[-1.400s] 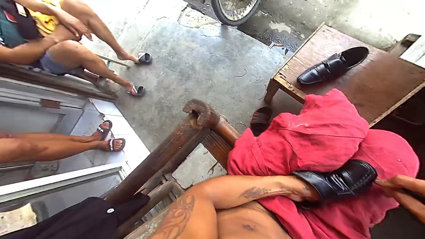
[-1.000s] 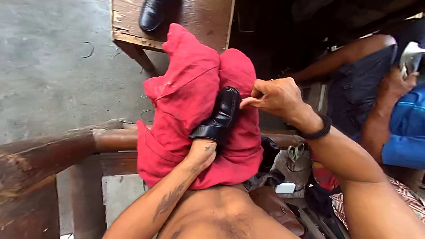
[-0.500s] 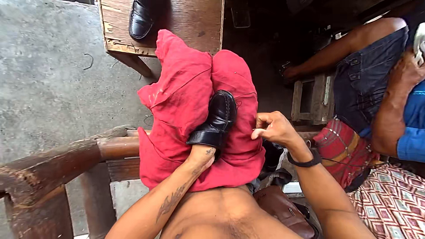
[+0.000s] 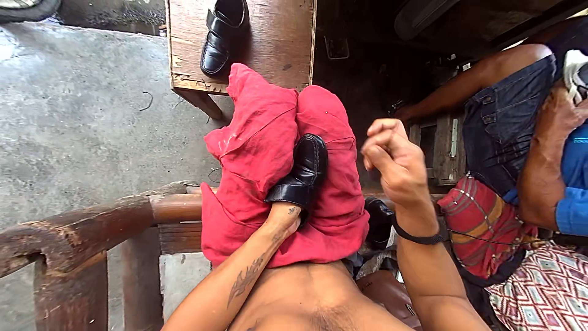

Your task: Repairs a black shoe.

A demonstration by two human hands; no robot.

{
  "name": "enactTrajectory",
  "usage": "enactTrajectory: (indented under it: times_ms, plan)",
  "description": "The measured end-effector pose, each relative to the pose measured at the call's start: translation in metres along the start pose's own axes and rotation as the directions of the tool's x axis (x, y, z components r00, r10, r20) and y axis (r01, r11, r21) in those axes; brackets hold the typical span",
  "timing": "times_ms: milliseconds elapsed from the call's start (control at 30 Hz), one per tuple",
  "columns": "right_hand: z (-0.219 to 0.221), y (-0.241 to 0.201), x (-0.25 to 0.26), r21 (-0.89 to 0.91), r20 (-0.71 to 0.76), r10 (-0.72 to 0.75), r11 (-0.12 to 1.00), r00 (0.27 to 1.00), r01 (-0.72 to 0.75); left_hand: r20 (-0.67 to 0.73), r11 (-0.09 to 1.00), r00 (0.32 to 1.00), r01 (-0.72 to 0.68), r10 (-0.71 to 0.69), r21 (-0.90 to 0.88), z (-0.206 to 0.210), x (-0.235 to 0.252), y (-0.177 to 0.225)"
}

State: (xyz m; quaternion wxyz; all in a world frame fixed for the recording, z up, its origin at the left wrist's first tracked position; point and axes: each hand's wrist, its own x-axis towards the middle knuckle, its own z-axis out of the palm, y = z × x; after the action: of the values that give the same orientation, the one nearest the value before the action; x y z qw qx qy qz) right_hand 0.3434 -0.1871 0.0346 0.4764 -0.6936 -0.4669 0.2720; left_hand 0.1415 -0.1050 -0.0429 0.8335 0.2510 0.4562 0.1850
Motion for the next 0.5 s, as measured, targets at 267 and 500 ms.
enactTrajectory:
  times_ms: [267,500]
  plan:
    - [-0.018,0.025,0.008,-0.670,-0.072,0.285,0.696,0.956,-0.259,0.031,1.000,1.000,-0.003,0.002,0.010,-0.003,0.001,-0.002]
    - [-0.015,0.038,0.005,-0.164,0.094,0.143,0.978,0.985,-0.127,0.047,1.000,0.999,-0.009,0.010,-0.015,-0.006,-0.001,-0.002]
